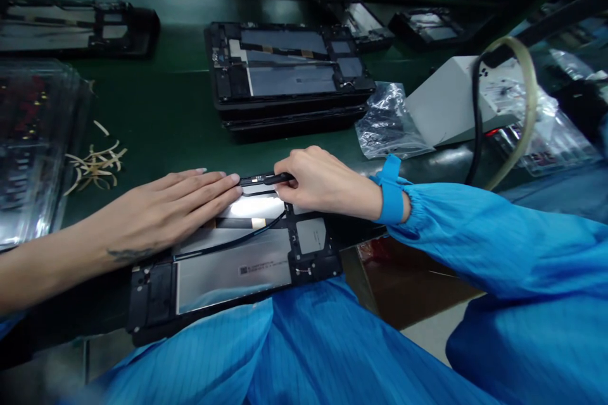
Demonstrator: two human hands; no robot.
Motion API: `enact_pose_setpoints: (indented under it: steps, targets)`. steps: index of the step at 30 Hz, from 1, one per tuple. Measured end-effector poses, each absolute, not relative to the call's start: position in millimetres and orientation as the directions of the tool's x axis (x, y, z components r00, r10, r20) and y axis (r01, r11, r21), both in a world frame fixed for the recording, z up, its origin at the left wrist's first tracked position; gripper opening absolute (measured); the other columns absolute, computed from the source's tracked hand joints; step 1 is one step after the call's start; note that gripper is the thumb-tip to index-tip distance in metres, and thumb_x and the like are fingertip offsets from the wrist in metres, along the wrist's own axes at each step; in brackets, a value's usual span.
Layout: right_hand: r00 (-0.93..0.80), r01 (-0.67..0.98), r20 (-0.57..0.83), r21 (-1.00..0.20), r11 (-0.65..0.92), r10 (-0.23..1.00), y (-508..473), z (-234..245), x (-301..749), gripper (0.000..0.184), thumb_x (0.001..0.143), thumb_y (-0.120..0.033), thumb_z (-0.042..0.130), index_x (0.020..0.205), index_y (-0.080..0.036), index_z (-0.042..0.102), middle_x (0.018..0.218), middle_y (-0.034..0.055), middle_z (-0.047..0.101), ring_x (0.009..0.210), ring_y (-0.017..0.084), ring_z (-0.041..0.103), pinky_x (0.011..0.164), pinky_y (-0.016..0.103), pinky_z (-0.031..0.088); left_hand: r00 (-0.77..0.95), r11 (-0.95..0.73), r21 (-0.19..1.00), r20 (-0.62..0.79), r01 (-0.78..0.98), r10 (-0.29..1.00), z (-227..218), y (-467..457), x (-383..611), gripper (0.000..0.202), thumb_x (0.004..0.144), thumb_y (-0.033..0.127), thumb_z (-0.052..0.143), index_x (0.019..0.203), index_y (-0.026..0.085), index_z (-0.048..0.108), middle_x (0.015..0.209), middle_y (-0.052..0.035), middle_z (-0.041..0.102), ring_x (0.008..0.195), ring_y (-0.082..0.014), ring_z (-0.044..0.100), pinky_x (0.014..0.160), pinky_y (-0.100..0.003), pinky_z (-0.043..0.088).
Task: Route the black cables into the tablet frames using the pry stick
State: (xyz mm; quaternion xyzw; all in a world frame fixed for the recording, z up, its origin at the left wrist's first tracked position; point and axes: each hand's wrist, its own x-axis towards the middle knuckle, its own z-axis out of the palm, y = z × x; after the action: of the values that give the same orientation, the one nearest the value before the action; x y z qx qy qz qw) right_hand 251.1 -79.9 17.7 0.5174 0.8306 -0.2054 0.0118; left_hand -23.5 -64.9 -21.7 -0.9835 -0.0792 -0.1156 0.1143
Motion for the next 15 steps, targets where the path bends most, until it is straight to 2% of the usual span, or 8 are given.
enact_pose_setpoints:
  steps: [4, 9, 12, 14, 15]
  targets:
    - [-0.462, 0.867, -0.233, -0.322, 0.380, 0.856, -81, 18, 250, 0.021, 0.088, -0.025, 0.054, 0.069, -0.016, 0.057, 0.066, 0.0024, 0.052, 0.060, 0.013, 0.044, 0.058, 0.029, 0.024, 0.959, -0.956, -0.223, 0.253, 0.189, 0.131, -20, -66, -21, 0.041, 0.102, 0.009, 0.036, 0.136, 0.004, 0.058, 0.139, -0.0222, 0.061, 0.123, -0.0329, 0.064, 0.101, -0.047, 0.056]
    - [-0.460, 0.869, -0.226, -0.314, 0.383, 0.859, -81, 15, 249, 0.020, 0.087, -0.023, 0.055, 0.068, -0.017, 0.054, 0.067, 0.0028, 0.052, 0.062, 0.013, 0.045, 0.060, 0.029, 0.025, 0.972, -0.932, -0.332, 0.225, 0.148, 0.074, -17, -67, -20, 0.041, 0.101, 0.008, 0.036, 0.134, 0.002, 0.058, 0.134, -0.0249, 0.063, 0.115, -0.0345, 0.067, 0.096, -0.047, 0.057]
    - [-0.464, 0.866, -0.219, -0.315, 0.388, 0.858, -77, 11, 251, 0.020, 0.087, -0.023, 0.054, 0.068, -0.017, 0.054, 0.067, 0.0030, 0.053, 0.065, 0.015, 0.048, 0.061, 0.029, 0.028, 0.975, -0.930, -0.335, 0.203, 0.153, 0.087, -15, -67, -18, 0.042, 0.101, 0.009, 0.035, 0.137, 0.004, 0.055, 0.133, -0.0244, 0.062, 0.116, -0.0347, 0.065, 0.096, -0.047, 0.055]
    - [-0.490, 0.846, -0.166, -0.327, 0.421, 0.856, -78, 13, 253, 0.017, 0.088, -0.023, 0.054, 0.073, -0.018, 0.057, 0.071, 0.0041, 0.057, 0.070, 0.017, 0.052, 0.063, 0.030, 0.032, 0.979, -0.935, -0.314, 0.169, 0.167, 0.118, -13, -66, -13, 0.044, 0.101, 0.010, 0.033, 0.140, 0.006, 0.054, 0.131, -0.0232, 0.062, 0.116, -0.0341, 0.064, 0.092, -0.045, 0.055]
    - [-0.496, 0.831, -0.089, -0.338, 0.443, 0.864, -81, 15, 254, 0.014, 0.089, -0.024, 0.055, 0.078, -0.018, 0.060, 0.076, 0.0054, 0.060, 0.075, 0.019, 0.055, 0.065, 0.030, 0.035, 0.980, -0.937, -0.304, 0.143, 0.175, 0.137, -11, -65, -9, 0.045, 0.101, 0.010, 0.031, 0.141, 0.008, 0.053, 0.128, -0.0220, 0.063, 0.113, -0.0331, 0.064, 0.087, -0.043, 0.055]
